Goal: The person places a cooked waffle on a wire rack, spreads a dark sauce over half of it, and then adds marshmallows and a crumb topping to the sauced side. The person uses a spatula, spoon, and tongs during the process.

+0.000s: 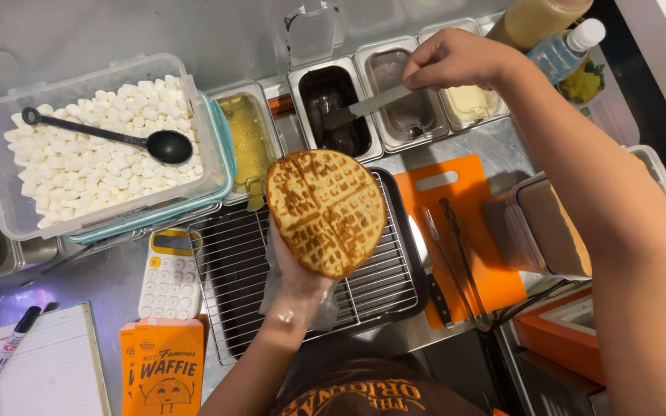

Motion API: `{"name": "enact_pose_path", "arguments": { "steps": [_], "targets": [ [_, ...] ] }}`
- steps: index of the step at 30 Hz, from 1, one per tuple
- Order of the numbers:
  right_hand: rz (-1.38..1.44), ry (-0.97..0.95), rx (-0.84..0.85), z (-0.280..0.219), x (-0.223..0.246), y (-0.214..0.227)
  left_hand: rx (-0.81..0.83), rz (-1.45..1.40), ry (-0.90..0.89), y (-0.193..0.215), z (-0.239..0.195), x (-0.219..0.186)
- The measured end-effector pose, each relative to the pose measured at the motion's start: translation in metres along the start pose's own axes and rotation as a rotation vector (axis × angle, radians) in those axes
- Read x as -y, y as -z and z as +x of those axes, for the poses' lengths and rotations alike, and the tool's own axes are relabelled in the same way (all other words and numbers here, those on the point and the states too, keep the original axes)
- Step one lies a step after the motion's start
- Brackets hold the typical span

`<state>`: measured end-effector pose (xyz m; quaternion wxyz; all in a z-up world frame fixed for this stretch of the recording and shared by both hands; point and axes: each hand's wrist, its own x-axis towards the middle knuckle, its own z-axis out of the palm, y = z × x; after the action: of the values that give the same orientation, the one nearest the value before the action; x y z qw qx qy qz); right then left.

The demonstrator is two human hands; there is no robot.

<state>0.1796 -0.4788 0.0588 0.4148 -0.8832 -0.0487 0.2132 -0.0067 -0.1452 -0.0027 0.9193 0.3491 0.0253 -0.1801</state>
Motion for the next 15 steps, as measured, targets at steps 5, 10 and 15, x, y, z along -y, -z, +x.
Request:
{"name": "enact_pose_path", "arguments": {
  "steps": [5,10,15],
  "targets": [
    [0.074,0.027,-0.056,-0.006,-0.002,0.011,-0.014,0.066,-0.053,-0.017,0.019,-0.004],
    [0.145,0.087,-0.040,-0.012,0.010,0.017,-0.009,0.076,-0.218,-0.012,0.045,0.005],
    [-0.069,0.260,-0.072,-0.044,0.052,0.015,-0.065,-0.249,-0.062,0.004,0.062,0.000]
  ]
}}
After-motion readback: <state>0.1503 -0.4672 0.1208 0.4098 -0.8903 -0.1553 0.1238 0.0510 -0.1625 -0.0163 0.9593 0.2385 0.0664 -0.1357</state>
